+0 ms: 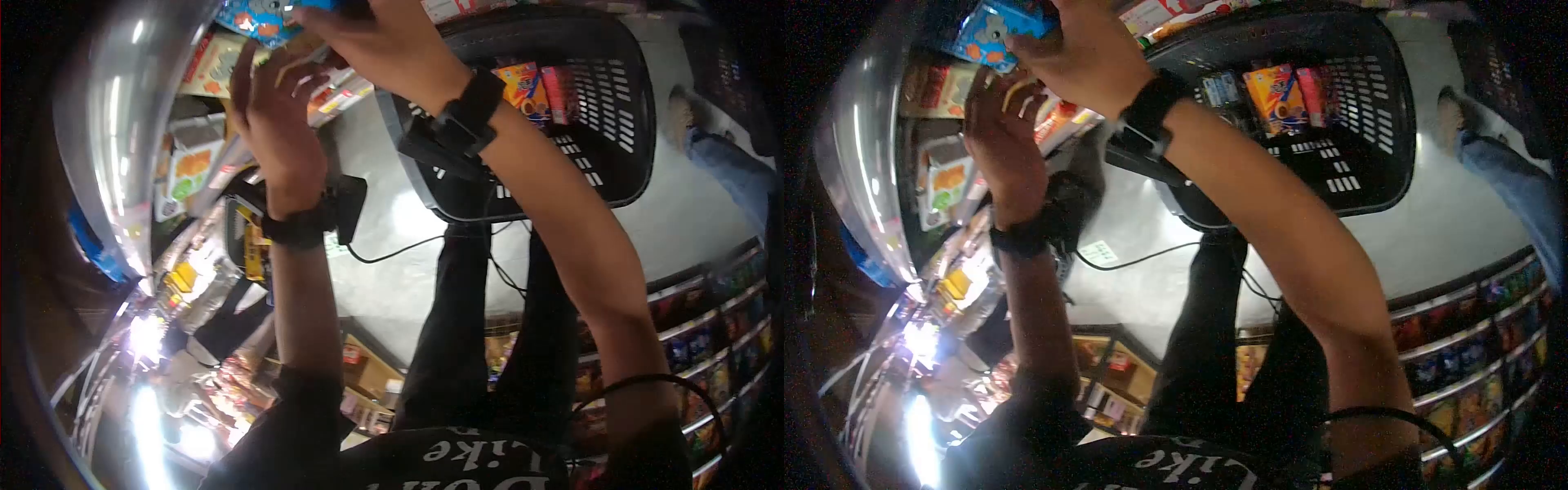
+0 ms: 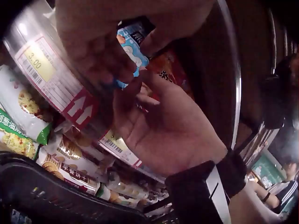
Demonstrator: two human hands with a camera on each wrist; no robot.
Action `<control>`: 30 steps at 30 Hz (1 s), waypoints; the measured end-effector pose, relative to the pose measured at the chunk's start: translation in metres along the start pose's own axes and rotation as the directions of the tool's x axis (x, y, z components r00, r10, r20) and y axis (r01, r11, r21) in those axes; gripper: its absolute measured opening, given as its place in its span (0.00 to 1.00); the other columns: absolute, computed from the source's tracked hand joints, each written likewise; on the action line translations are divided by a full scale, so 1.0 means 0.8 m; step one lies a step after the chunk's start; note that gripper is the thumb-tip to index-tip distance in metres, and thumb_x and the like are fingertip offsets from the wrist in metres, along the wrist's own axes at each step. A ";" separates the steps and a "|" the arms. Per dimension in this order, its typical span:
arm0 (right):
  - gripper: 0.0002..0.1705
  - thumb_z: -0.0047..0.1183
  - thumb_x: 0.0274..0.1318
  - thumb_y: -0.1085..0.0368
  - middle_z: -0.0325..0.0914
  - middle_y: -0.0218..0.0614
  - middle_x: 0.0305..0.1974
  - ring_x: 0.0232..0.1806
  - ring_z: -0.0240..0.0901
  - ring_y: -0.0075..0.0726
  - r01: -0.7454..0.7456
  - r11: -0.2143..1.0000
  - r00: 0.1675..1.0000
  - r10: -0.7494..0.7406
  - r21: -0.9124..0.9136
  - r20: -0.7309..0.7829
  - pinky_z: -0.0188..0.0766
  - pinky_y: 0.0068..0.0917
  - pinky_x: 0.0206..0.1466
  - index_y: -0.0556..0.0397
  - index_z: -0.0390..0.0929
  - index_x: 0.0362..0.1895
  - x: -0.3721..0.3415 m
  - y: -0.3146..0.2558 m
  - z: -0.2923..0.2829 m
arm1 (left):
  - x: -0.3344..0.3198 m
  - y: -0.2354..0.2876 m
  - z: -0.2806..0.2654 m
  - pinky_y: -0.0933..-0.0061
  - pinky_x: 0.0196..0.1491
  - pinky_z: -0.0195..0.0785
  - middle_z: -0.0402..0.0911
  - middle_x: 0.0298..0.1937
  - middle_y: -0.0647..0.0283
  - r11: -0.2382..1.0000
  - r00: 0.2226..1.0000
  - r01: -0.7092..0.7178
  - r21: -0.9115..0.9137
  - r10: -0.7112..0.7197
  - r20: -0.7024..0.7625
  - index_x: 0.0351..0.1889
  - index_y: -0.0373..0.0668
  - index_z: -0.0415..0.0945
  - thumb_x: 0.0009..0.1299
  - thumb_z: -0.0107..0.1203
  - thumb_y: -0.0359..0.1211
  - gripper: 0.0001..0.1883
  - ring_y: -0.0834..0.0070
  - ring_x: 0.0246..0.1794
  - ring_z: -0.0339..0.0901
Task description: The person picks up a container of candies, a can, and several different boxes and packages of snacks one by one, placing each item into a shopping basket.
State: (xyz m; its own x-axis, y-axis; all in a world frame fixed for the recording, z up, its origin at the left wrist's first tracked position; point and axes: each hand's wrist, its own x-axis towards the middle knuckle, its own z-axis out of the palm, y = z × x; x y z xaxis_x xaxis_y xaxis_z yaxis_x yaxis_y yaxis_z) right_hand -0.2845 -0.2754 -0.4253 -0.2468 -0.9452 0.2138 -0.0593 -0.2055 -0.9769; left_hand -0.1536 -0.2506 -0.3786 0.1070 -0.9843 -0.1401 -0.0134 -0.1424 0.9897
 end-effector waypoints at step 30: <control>0.12 0.63 0.60 0.70 0.79 0.30 0.39 0.39 0.80 0.22 -0.648 0.668 0.736 0.673 0.367 0.075 0.80 0.22 0.37 0.58 0.80 0.47 -0.182 -0.048 -0.240 | -0.212 -0.065 0.134 0.74 0.47 0.75 0.80 0.52 0.57 0.908 0.939 0.341 -0.244 -0.315 0.141 0.61 0.30 0.67 0.76 0.56 0.35 0.21 0.77 0.48 0.78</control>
State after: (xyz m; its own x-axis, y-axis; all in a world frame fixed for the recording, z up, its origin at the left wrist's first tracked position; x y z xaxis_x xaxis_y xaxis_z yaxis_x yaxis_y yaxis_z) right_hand -0.4323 -0.0813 -0.4177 -0.1488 -0.8532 -0.5000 0.4748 0.3819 -0.7929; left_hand -0.2776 -0.0871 -0.4091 -0.0359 -0.8938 -0.4471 0.2667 -0.4397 0.8576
